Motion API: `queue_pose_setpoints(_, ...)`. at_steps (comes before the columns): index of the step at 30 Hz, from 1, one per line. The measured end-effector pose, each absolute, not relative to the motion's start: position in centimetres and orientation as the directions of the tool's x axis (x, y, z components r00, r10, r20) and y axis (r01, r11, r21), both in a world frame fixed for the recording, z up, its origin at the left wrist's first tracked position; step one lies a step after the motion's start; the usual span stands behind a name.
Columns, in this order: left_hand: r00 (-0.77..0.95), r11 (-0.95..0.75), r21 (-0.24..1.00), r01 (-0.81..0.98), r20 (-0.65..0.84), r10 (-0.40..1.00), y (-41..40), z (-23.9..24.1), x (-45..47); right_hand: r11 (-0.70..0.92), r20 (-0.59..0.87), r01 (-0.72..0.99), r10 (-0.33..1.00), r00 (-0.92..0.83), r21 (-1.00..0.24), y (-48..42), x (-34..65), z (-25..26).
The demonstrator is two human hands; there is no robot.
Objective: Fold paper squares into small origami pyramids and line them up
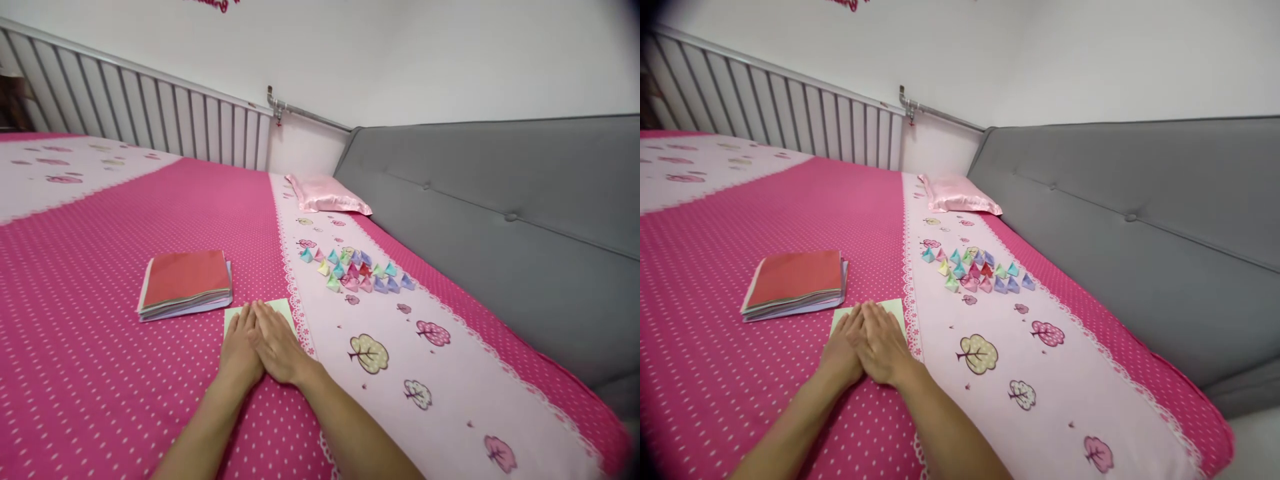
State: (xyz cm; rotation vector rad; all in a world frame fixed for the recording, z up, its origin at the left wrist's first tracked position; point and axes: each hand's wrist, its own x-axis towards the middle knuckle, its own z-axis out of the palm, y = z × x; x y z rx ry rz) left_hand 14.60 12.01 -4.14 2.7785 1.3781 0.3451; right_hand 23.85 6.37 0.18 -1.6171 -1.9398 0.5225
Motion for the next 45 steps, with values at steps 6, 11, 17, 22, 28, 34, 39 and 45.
queue_pose_setpoints(6, 0.567, -0.603, 0.162, 0.781, 0.22, 0.794, 11.8, -4.8, 14.5, 0.183, 0.115, 0.811, 0.983, -0.143, -0.556, 6.4, 25.2, -1.0)
queue_pose_setpoints(11, 0.578, -0.611, 0.153, 0.777, 0.212, 0.788, 12.0, -4.9, 14.2, 0.125, 0.082, 0.851, 0.992, -0.097, -0.51, 6.5, 25.6, -1.2)
queue_pose_setpoints(17, 0.509, -0.538, 0.121, 0.834, 0.209, 0.835, 12.0, -4.4, 14.1, 0.031, 0.074, 0.873, 0.997, 0.006, -0.487, 6.4, 26.1, -1.8)
queue_pose_setpoints(22, 0.4, -0.424, 0.099, 0.9, 0.194, 0.896, 12.3, -4.2, 13.9, -0.06, 0.073, 0.882, 0.992, 0.106, -0.468, 6.5, 26.8, -2.6)
queue_pose_setpoints(28, 0.354, -0.368, 0.065, 0.928, 0.162, 0.921, 12.4, -3.8, 13.9, -0.158, 0.126, 0.872, 0.962, 0.241, -0.463, 6.8, 27.1, -2.8)
queue_pose_setpoints(34, 0.371, -0.383, 0.035, 0.923, 0.18, 0.911, 12.0, -3.3, 14.0, -0.375, 0.26, 0.758, 0.78, 0.569, -0.534, 6.5, 30.3, -0.1)
queue_pose_setpoints(39, 0.368, -0.376, 0.02, 0.926, 0.169, 0.914, 11.8, -3.0, 14.0, -0.605, 0.226, 0.627, 0.607, 0.762, -0.491, 6.5, 35.0, 1.1)
queue_pose_setpoints(45, 0.374, -0.383, 0.021, 0.923, 0.173, 0.911, 12.1, -3.1, 14.0, -0.689, 0.198, 0.584, 0.56, 0.805, -0.429, 7.9, 38.4, 0.9)
